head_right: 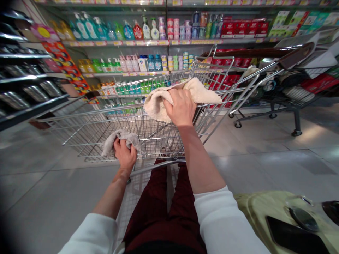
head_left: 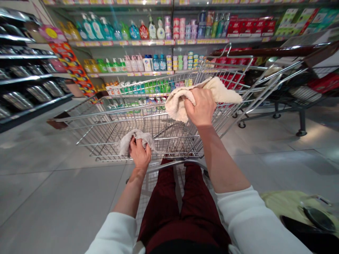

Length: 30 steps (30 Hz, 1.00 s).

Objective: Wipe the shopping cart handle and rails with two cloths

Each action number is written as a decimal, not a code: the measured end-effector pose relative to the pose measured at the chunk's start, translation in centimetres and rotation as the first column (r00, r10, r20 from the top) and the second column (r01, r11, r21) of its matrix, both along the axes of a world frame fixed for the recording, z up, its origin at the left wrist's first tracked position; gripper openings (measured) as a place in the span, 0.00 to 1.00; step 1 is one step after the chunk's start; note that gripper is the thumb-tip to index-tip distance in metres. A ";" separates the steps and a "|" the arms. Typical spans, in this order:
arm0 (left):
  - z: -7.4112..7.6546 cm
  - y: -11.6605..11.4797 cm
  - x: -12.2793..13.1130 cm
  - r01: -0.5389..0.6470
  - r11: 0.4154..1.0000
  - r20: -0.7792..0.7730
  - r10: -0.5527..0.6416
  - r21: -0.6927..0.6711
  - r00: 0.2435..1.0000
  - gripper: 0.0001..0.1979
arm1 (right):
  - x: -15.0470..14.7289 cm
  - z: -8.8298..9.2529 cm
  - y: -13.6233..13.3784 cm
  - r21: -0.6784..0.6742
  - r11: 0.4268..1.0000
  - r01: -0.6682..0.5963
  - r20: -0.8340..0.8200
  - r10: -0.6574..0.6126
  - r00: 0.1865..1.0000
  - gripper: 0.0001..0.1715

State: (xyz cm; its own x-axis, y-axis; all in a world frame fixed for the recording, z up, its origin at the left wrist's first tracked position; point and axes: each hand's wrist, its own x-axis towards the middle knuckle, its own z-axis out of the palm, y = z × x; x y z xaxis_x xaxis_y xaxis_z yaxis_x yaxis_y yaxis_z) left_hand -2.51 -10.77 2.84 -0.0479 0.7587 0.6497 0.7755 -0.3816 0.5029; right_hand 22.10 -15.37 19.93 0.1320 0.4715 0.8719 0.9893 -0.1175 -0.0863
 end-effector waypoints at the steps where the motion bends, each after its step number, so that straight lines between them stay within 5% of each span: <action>1: 0.0 -0.1 0.2 -0.002 1.000 0.010 0.002 -0.005 1.000 0.24 | 0.0 0.0 0.0 -0.005 1.000 0.002 0.001 -0.002 1.000 0.24; 14: 0.2 -0.1 0.4 0.005 1.000 0.007 -0.006 0.025 1.000 0.22 | 0.2 -0.2 0.3 0.042 0.999 -0.002 0.019 0.002 1.000 0.24; 22: 0.4 -0.8 0.4 0.048 0.985 0.078 -0.062 0.168 0.995 0.21 | 0.3 -0.4 0.4 0.063 0.998 0.002 0.044 -0.005 0.999 0.24; 30: 1.4 -0.6 1.5 0.006 0.999 -0.031 -0.007 -0.040 1.000 0.19 | 0.2 -0.3 0.4 0.045 0.999 0.028 0.064 -0.031 0.997 0.24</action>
State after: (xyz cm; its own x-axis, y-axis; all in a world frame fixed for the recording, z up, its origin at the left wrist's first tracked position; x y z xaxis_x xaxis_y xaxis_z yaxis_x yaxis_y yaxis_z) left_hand -0.99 -11.32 4.28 -0.0233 0.7843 0.6200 0.7885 -0.3668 0.4937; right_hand 22.31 -14.98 19.58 0.0875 0.4295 0.8988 0.9892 -0.1439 -0.0275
